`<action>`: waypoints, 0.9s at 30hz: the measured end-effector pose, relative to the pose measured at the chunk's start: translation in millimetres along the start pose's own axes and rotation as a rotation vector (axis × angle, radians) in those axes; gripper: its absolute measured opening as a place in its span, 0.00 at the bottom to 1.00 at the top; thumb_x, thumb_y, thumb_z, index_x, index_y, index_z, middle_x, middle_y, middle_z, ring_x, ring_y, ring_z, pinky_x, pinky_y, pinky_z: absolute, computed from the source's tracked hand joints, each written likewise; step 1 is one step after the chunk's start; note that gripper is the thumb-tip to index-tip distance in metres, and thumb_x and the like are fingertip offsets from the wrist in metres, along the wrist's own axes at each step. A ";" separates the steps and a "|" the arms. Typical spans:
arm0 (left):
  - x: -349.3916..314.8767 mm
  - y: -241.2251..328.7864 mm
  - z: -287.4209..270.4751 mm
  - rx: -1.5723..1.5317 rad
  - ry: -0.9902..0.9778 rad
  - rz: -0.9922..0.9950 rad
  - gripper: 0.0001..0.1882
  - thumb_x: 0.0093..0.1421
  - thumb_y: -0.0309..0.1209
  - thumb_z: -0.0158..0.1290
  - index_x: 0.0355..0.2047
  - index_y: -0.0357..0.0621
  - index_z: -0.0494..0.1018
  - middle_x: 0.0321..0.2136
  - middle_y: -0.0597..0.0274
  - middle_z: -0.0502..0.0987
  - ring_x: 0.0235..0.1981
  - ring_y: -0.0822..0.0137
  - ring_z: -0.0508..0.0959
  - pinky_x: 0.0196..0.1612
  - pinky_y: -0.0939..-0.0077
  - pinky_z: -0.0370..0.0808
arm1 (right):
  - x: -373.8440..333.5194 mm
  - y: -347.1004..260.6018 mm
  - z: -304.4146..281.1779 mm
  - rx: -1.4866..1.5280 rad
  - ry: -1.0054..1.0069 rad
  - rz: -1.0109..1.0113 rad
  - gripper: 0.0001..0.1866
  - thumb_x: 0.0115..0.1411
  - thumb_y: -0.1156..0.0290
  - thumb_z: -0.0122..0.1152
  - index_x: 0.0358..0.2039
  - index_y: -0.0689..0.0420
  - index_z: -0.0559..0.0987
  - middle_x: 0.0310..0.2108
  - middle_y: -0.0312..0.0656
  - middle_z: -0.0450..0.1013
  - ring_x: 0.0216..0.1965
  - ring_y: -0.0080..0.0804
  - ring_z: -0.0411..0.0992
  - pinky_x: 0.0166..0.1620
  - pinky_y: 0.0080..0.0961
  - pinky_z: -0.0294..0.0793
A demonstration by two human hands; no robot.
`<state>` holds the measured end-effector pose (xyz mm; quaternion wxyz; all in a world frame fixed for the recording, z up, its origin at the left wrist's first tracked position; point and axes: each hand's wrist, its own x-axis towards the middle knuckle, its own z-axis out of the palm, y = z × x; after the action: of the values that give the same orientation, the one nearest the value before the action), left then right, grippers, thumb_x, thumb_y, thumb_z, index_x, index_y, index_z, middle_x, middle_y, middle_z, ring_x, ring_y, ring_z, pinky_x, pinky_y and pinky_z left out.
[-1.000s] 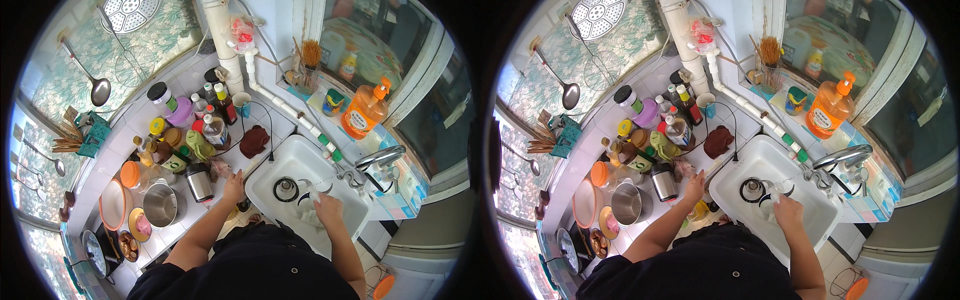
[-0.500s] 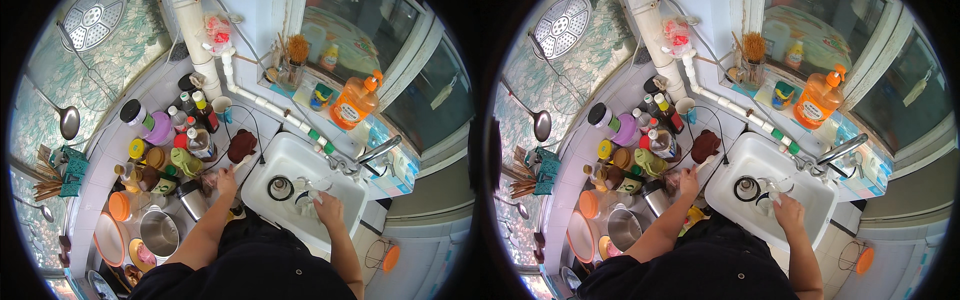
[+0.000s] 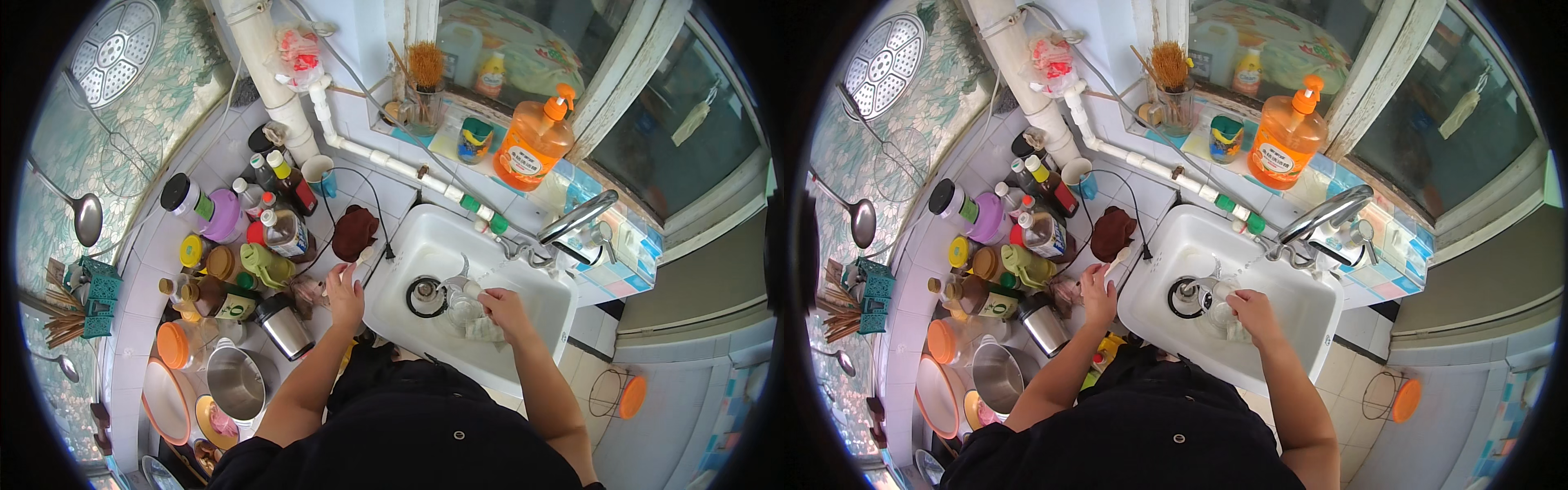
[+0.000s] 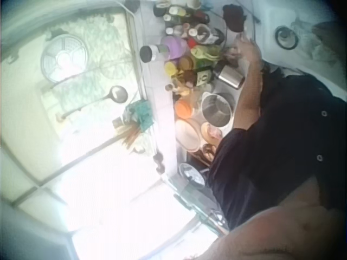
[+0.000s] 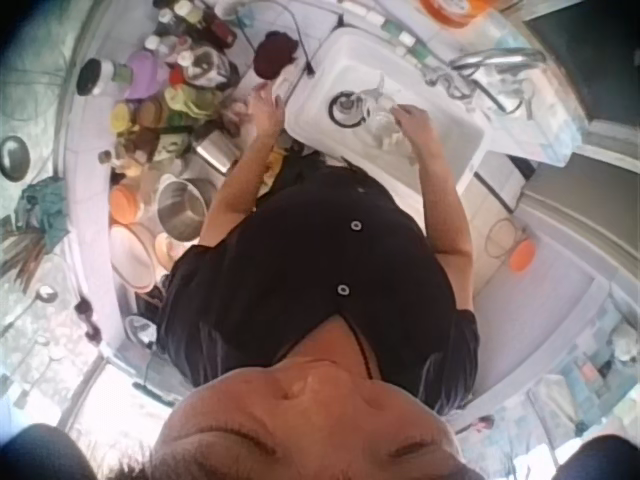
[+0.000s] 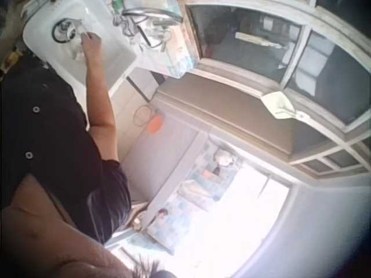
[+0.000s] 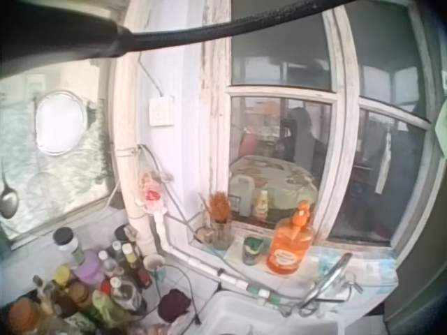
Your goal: The person washes a white plastic spoon and a small white plastic cap under running water in a kitchen sink. They use a cloth to scrub the items and rinse them thoroughly before placing them in the sink.
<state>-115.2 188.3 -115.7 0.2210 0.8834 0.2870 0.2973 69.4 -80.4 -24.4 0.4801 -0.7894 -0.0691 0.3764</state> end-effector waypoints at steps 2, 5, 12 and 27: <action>4.9 50.8 -5.9 -0.157 -0.029 0.123 0.21 0.49 0.21 0.52 0.45 0.43 0.68 0.40 0.54 0.67 0.43 0.53 0.67 0.45 0.63 0.65 | 1.6 -6.7 1.5 0.203 -0.104 0.104 0.08 0.54 0.67 0.56 0.28 0.59 0.76 0.17 0.29 0.63 0.16 0.15 0.57 0.18 0.15 0.53; 6.8 131.4 -7.4 -0.207 -0.191 0.388 0.18 0.48 0.23 0.54 0.43 0.45 0.70 0.34 0.59 0.69 0.38 0.59 0.70 0.41 0.66 0.66 | 3.6 -11.4 6.8 0.298 -0.149 0.160 0.07 0.55 0.67 0.55 0.26 0.57 0.75 0.16 0.28 0.62 0.15 0.14 0.55 0.17 0.14 0.50; 7.0 192.7 30.5 0.079 -0.266 0.566 0.19 0.47 0.30 0.56 0.41 0.42 0.70 0.31 0.62 0.70 0.35 0.65 0.72 0.39 0.71 0.64 | -0.8 -12.9 -3.2 0.226 -0.189 0.058 0.09 0.55 0.65 0.55 0.25 0.58 0.75 0.18 0.30 0.64 0.16 0.15 0.56 0.19 0.16 0.54; 21.4 183.2 4.0 -0.124 -0.422 0.303 0.12 0.52 0.33 0.55 0.37 0.44 0.73 0.34 0.63 0.75 0.32 0.63 0.74 0.40 0.67 0.67 | 11.7 26.3 -87.4 1.248 0.032 0.274 0.28 0.45 0.84 0.45 0.51 0.61 0.62 0.20 0.33 0.59 0.20 0.24 0.58 0.26 0.17 0.60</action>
<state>-29.7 65.9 -7.3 0.2826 0.9435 0.0802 0.1531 128.7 -150.5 -29.6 0.7979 -0.3684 0.2720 0.3921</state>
